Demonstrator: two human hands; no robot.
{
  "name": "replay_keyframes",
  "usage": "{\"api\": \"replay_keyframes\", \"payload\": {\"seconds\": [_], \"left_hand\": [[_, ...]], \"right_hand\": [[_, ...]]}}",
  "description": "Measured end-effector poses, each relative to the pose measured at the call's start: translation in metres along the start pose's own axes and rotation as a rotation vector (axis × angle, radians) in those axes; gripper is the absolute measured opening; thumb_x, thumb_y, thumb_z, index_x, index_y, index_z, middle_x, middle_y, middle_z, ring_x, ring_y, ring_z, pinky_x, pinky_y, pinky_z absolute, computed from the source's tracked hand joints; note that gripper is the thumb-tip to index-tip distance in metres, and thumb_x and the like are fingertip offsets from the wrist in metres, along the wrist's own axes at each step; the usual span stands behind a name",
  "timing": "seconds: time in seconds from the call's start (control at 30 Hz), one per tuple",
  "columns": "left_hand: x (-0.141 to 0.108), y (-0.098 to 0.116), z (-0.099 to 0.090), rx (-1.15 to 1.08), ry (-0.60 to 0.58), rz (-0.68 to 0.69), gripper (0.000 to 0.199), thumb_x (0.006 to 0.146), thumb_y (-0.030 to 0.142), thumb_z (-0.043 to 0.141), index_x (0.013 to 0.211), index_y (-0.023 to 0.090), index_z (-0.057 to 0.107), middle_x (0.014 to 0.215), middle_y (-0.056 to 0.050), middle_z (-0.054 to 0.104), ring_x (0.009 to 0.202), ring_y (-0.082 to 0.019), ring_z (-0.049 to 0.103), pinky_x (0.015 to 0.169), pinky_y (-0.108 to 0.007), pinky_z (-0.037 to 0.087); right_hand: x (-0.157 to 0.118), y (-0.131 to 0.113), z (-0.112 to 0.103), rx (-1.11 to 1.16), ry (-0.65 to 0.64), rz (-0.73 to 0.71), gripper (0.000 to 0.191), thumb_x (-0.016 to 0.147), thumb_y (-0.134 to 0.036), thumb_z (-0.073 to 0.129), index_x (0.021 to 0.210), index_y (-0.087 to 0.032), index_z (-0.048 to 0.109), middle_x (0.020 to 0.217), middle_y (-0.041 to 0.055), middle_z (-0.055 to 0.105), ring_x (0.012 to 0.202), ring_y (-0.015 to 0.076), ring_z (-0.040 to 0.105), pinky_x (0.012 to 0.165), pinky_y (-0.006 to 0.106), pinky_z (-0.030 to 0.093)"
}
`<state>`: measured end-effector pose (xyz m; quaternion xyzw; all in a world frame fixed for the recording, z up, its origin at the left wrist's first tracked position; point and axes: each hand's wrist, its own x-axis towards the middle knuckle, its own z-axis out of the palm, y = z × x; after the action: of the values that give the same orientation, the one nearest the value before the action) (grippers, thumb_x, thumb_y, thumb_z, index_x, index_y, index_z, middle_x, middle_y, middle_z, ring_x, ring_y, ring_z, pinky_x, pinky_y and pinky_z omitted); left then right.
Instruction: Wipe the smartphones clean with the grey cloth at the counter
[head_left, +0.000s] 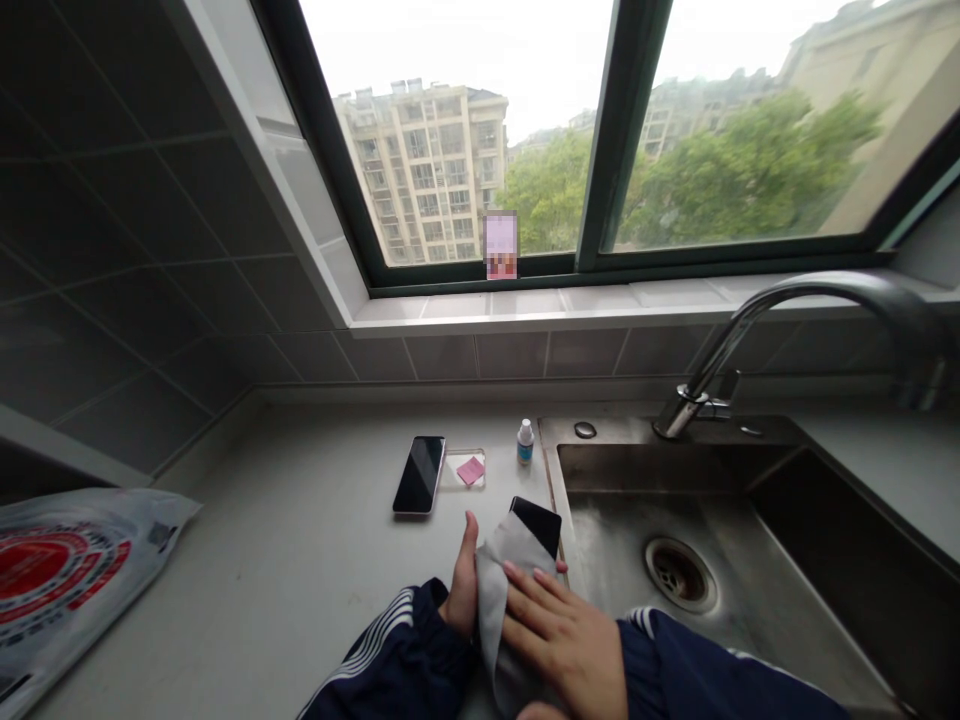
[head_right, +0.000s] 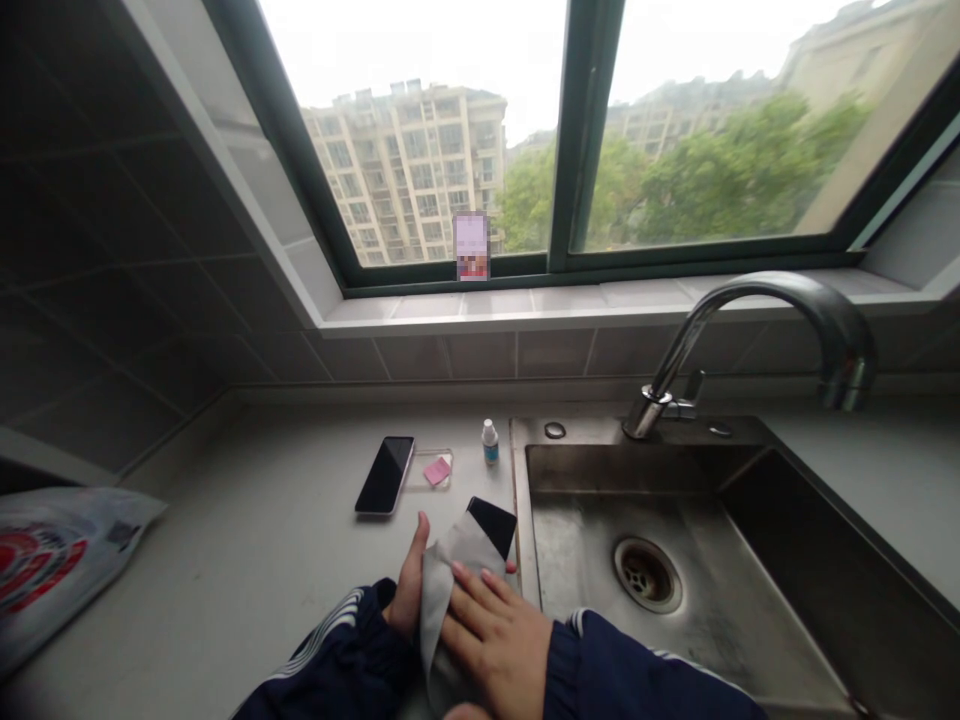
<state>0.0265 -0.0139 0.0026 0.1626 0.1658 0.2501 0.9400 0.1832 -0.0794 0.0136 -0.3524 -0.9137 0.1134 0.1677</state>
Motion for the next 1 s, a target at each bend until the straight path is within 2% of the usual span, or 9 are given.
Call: {"api": "replay_keyframes", "payload": {"seconds": [0.1,0.23,0.37,0.5,0.57,0.7,0.77,0.87,1.0], "left_hand": [[0.002,0.001,0.005,-0.018,-0.037,0.086,0.09,0.085,0.075,0.027,0.134,0.003,0.05,0.116,-0.021,0.066,0.118,-0.031,0.058,0.112,-0.043,0.028],[0.003,0.001,0.006,-0.02,-0.08,0.145,0.082,0.086,0.07,0.036,0.14,0.009,0.045,0.126,-0.019,0.062,0.128,-0.031,0.051,0.117,-0.043,0.018],[0.001,0.0,0.003,-0.04,-0.056,0.11,0.083,0.087,0.072,0.031,0.136,0.007,0.049,0.121,-0.02,0.065,0.125,-0.031,0.054,0.115,-0.044,0.023],[0.0,0.0,0.001,-0.082,0.012,0.048,0.095,0.083,0.078,0.026,0.13,0.0,0.053,0.113,-0.024,0.067,0.117,-0.033,0.059,0.109,-0.046,0.033],[0.001,-0.001,0.001,-0.095,0.01,0.026,0.1,0.08,0.081,0.025,0.13,-0.001,0.053,0.111,-0.025,0.067,0.115,-0.034,0.06,0.108,-0.047,0.035],[0.002,-0.002,0.001,-0.085,-0.011,0.011,0.106,0.078,0.084,0.021,0.13,-0.003,0.051,0.113,-0.026,0.066,0.116,-0.036,0.059,0.108,-0.049,0.033],[0.002,-0.002,-0.001,-0.073,-0.021,0.011,0.105,0.079,0.083,0.02,0.132,-0.002,0.05,0.115,-0.026,0.066,0.118,-0.036,0.058,0.109,-0.049,0.031],[0.002,-0.001,-0.003,-0.051,-0.047,0.038,0.098,0.082,0.08,0.021,0.135,0.001,0.048,0.12,-0.024,0.064,0.121,-0.036,0.055,0.112,-0.049,0.026],[0.001,0.001,-0.002,-0.042,-0.124,0.065,0.088,0.086,0.074,0.025,0.141,0.008,0.043,0.13,-0.02,0.059,0.13,-0.033,0.048,0.116,-0.044,0.018]], "right_hand": [[0.007,0.011,-0.016,0.054,-0.087,0.09,0.083,0.087,-0.068,0.049,0.152,-0.02,0.029,0.156,0.0111,0.032,0.144,0.0331,0.025,0.116,0.05,0.027],[0.011,0.013,-0.019,0.063,-0.087,0.14,0.08,0.086,-0.064,0.052,0.148,-0.016,0.037,0.155,0.0137,0.033,0.146,0.0347,0.02,0.117,0.051,0.022],[0.006,0.002,-0.011,0.04,-0.044,0.146,0.087,0.083,-0.07,0.051,0.15,-0.017,0.034,0.156,0.0128,0.03,0.146,0.0359,0.019,0.117,0.051,0.021],[0.001,-0.007,0.002,0.019,0.01,0.066,0.09,0.082,-0.079,0.041,0.15,-0.021,0.032,0.157,0.0104,0.03,0.145,0.035,0.023,0.117,0.049,0.023],[-0.001,-0.007,0.009,-0.015,0.049,0.053,0.085,0.085,-0.078,0.037,0.149,-0.022,0.035,0.155,0.0093,0.034,0.143,0.0335,0.028,0.116,0.047,0.027],[-0.009,-0.004,0.015,-0.063,0.059,0.053,0.06,0.096,-0.061,0.036,0.147,-0.029,0.036,0.151,0.0044,0.042,0.141,0.0287,0.036,0.113,0.044,0.034],[-0.012,0.0,0.009,-0.021,0.009,0.015,0.063,0.095,-0.062,0.039,0.149,-0.03,0.033,0.152,0.0047,0.04,0.14,0.0299,0.036,0.112,0.044,0.036],[-0.013,0.006,-0.01,0.071,-0.1,0.015,0.085,0.084,-0.075,0.045,0.152,-0.027,0.027,0.157,0.0065,0.03,0.142,0.0348,0.03,0.112,0.05,0.035],[-0.005,0.019,-0.035,0.069,-0.156,0.136,0.082,0.085,-0.064,0.055,0.152,-0.024,0.03,0.156,0.0088,0.03,0.144,0.0344,0.025,0.114,0.05,0.03]]}}
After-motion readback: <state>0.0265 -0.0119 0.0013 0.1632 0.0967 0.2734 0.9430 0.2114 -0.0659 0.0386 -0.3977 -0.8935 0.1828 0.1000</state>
